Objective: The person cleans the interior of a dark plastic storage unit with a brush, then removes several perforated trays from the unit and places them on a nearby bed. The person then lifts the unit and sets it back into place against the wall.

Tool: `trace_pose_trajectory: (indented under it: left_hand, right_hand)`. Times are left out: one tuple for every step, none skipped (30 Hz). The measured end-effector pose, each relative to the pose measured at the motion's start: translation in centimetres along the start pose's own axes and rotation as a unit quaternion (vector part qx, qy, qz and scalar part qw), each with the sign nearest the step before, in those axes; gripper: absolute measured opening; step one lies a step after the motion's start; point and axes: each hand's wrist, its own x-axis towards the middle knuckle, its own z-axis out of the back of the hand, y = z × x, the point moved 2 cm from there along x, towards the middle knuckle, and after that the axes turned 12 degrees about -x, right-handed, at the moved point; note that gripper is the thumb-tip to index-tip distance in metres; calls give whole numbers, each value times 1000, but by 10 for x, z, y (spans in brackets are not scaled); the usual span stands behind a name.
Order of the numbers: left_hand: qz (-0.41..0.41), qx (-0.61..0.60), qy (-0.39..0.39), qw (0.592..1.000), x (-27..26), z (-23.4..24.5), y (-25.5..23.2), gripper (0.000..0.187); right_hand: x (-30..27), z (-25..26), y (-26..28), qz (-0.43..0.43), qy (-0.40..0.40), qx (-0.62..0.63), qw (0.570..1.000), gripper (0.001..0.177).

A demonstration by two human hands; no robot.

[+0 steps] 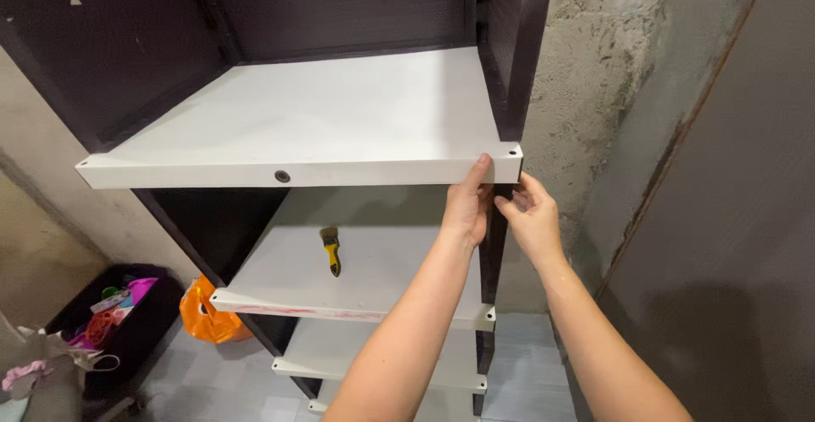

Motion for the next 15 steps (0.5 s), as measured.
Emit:
trace_pose_trajectory:
  left_hand:
    - [-9,-4,3,1000,-1,0,1,62]
    - [-17,-7,5,1000,-1,0,2,63]
    - [-30,5,-6,1000,-1,0,3,65]
    - [-44,17,-18,999,-1,0,5,67]
    - [-60,31,-30,997,1,1,5,69]
    - [-77,29,-21,996,2,1,5,69]
    - [-94,27,-13,995,4,1,7,70]
    - [-111,24,-5,993,7,1,9,71]
    - [-123,43,-16,991,10,0,9,71]
    - [-135,62,-28,988,14,1,10,72]
    - [-148,83,-41,985,15,3,10,72]
    - [-138,104,-30,984,16,7,11,72]
    - [-128,123,-20,984,18,11,12,71]
    - [-118,142,-10,983,20,15,13,71]
    - [-110,152,10,982,20,20,14,71]
  right_hand:
    - [0,1,-3,5,-2,-2,1000,51]
    - [0,2,-5,10,-4,-4,1000,51]
    - [2,3,-7,15,-4,-6,1000,51]
    - [3,3,-9,9,4,12,1000,51]
    - [5,2,-11,3,14,33,999,50]
    - [7,2,-13,-3,24,54,998,49]
    - [9,4,-14,-2,35,41,999,49]
    - [11,6,-15,0,45,29,999,49]
    - [15,8,-14,1,54,17,998,48]
    - [18,10,-12,5,66,26,997,49]
    - [19,11,-12,8,79,36,996,50]
    - [20,12,-12,12,91,46,995,51]
    - [23,13,-13,6,100,39,994,50]
    - [26,14,-14,0,110,31,993,50]
    - [28,14,-16,-6,119,26,992,50]
